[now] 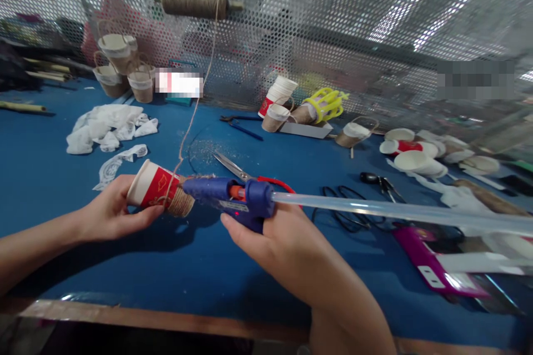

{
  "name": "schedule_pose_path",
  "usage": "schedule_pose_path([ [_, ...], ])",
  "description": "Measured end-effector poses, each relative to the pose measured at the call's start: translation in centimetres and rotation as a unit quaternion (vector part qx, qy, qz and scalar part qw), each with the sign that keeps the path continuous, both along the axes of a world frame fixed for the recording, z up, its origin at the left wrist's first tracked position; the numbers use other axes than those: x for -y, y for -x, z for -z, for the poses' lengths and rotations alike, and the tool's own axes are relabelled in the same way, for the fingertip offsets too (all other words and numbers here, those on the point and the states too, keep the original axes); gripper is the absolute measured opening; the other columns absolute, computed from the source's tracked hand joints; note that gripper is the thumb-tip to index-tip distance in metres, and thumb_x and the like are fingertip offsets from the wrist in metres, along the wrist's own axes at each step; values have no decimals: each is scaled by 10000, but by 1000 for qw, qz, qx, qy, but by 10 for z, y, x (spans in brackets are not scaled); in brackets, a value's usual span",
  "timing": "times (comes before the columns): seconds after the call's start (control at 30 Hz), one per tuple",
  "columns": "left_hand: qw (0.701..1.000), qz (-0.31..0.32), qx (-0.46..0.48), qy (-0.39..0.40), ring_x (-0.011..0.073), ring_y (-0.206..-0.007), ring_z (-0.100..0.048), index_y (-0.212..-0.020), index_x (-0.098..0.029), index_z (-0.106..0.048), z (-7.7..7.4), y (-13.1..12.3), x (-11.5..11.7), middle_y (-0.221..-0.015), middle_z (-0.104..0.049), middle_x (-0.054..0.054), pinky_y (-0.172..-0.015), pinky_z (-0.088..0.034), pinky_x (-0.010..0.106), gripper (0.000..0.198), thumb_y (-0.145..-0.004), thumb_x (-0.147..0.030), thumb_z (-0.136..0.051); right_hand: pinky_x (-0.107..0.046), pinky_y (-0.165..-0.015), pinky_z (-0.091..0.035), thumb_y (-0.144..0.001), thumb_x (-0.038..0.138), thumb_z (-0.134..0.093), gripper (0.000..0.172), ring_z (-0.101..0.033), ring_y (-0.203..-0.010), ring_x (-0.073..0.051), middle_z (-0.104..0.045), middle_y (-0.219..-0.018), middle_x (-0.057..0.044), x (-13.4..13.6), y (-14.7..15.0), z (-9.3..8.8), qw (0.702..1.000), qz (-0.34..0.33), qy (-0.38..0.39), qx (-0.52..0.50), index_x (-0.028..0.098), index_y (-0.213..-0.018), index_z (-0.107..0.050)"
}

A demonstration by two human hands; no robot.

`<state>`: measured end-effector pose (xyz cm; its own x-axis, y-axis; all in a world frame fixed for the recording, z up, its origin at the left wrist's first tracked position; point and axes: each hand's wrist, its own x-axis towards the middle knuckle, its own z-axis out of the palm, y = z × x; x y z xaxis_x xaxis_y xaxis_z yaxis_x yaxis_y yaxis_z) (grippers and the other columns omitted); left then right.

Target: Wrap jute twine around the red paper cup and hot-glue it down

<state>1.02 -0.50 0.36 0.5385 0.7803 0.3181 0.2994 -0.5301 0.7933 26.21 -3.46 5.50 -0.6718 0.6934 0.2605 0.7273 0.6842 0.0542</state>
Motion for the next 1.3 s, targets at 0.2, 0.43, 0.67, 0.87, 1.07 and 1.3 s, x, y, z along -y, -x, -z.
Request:
schedule_pose_path([
  [0.2, 994, 11, 12, -106, 84, -522, -433, -657, -139, -536, 3, 0, 1, -582, -525, -20, -533, -396, 193, 78, -723, -109, -509, -252, -403, -363, -832, 321, -471, 381, -442, -353, -110, -481, -367, 24, -2, 4, -2, 964, 130, 209, -101, 223, -466, -505],
  [0.43, 989, 32, 13, -144, 86, -520, -422, -645, -139, -525, 0, -2, 0, -560, -507, -21, -525, -381, 198, 86, -719, -96, -515, -247, -389, -373, -751, 428, -545, 440, -439, -344, -101, -461, -353, 19, -8, 17, -11, 890, 204, 332, -240, 220, -384, -420],
  [0.67, 995, 18, 15, -96, 74, -487, -406, -639, -143, -519, 1, -1, 0, -547, -487, -32, -494, -371, 186, 86, -720, -115, -512, -238, -453, -412, -699, 471, -614, 307, -503, -461, -101, -567, -580, 8, -44, 5, 8, 815, 258, 273, -442, 175, -736, -544],
  [0.87, 998, 11, 10, -53, 81, -499, -445, -649, -116, -539, 5, -3, -1, -568, -521, -7, -492, -395, 187, 78, -715, -148, -510, -243, -450, -422, -836, 379, -463, 320, -491, -429, -94, -542, -530, -23, -100, -11, 30, 818, 408, 196, -356, 169, -599, -510],
  [1.07, 999, 12, 7, -43, 101, -524, -476, -700, -107, -567, 7, -4, -2, -593, -559, 13, -505, -426, 205, 96, -712, -182, -509, -321, -524, -439, -806, 385, -508, 379, -591, -565, -213, -546, -494, -83, -137, -16, 48, 831, 453, 188, -264, 181, -486, -504],
  [1.3, 998, 23, 4, -56, 108, -554, -495, -713, -106, -577, 7, -2, 0, -623, -581, 24, -546, -443, 215, 97, -724, -169, -505, -391, -727, -406, -829, 372, -483, 319, -569, -877, -288, -628, -721, -146, -114, 15, 34, 863, 416, 174, -227, 157, -650, -636],
])
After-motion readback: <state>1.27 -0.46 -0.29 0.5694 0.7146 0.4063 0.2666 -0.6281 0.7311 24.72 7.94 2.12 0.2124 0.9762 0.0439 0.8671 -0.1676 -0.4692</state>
